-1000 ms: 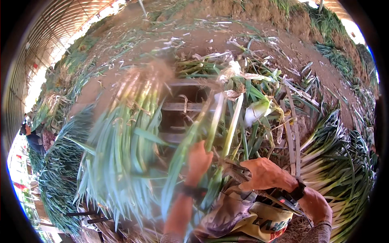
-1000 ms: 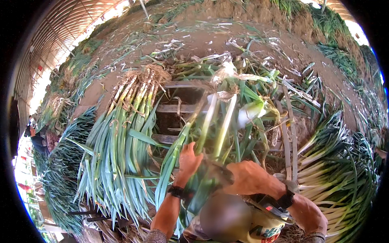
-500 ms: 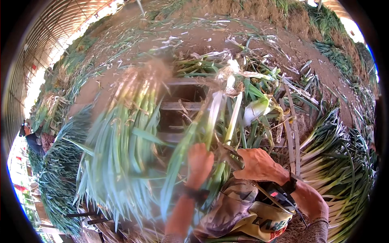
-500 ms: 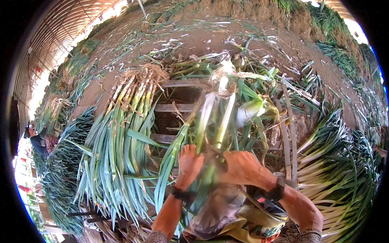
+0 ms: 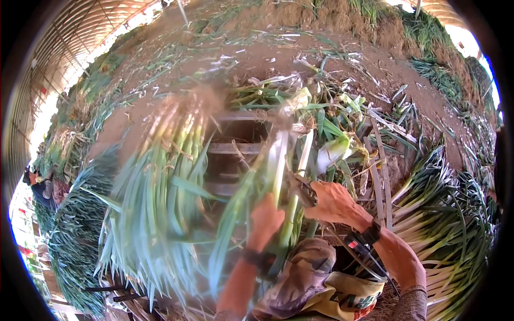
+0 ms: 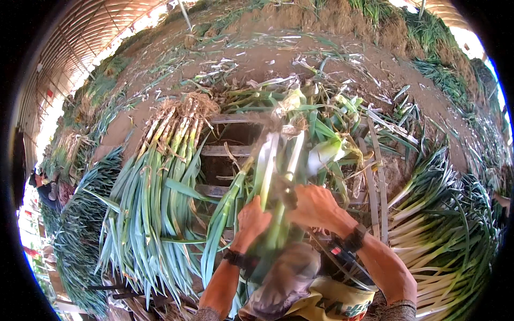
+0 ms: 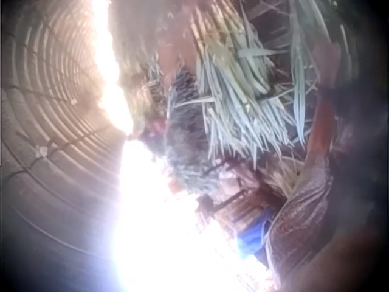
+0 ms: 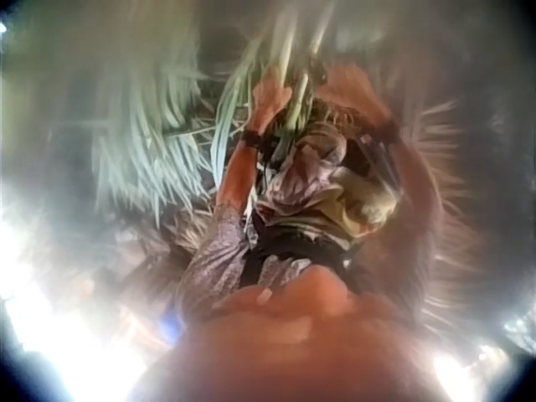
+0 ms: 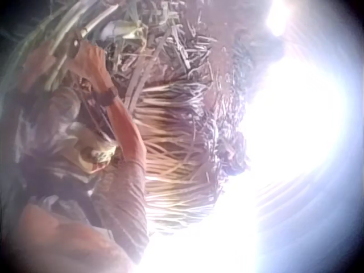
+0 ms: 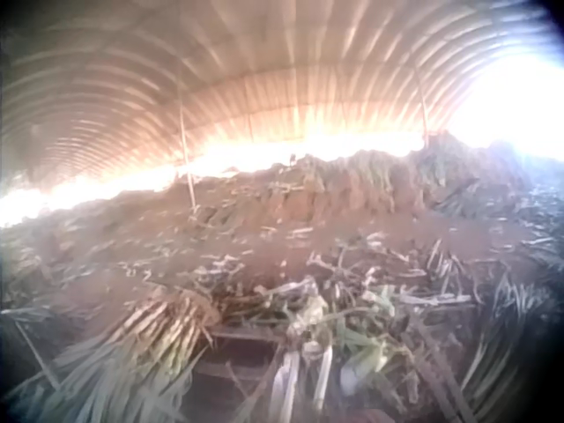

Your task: The person picks up leeks one at a time, peels away the outer layers by hand, and trims the roots and green tops using shears before placing them onto a pile.

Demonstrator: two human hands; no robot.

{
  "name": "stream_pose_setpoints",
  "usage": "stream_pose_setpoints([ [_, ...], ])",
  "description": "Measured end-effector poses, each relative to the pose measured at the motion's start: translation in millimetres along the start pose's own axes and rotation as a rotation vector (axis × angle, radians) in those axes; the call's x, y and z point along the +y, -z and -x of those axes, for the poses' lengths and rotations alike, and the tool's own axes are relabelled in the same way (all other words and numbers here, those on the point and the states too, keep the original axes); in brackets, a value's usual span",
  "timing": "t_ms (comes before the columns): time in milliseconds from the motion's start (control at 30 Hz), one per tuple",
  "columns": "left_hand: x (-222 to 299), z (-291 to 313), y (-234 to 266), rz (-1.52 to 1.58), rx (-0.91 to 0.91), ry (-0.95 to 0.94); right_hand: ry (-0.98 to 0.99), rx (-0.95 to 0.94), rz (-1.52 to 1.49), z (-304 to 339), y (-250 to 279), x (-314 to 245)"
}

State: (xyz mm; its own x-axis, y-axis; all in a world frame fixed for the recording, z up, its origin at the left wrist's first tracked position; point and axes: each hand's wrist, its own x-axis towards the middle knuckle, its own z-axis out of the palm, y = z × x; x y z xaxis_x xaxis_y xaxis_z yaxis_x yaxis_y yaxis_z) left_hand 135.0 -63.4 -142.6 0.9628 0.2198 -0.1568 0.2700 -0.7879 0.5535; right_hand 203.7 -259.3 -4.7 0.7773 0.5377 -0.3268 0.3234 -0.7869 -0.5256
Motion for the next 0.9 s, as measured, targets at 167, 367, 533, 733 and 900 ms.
stream_pose_setpoints([
  [167,2.3,1.5,8.4,0.037,-0.111,0.042,-0.024,0.101,0.016,-24.6,5.4,6.9],
  [367,-8.5,21.5,10.8,-0.034,-0.245,-0.009,0.069,0.000,-0.044,-13.1,0.7,-11.5],
  [533,-42.2,-5.4,20.9,-0.046,0.528,-0.205,0.209,0.051,0.072,3.0,-6.5,-13.4],
  [733,-84.2,-23.9,45.1,-0.272,0.346,-0.037,0.169,-0.162,-0.014,-10.4,-30.0,-40.9],
  [900,-81.8,-52.3,36.8,-0.122,0.174,-0.001,0.152,-0.211,-0.157,5.3,-12.8,-50.7],
])
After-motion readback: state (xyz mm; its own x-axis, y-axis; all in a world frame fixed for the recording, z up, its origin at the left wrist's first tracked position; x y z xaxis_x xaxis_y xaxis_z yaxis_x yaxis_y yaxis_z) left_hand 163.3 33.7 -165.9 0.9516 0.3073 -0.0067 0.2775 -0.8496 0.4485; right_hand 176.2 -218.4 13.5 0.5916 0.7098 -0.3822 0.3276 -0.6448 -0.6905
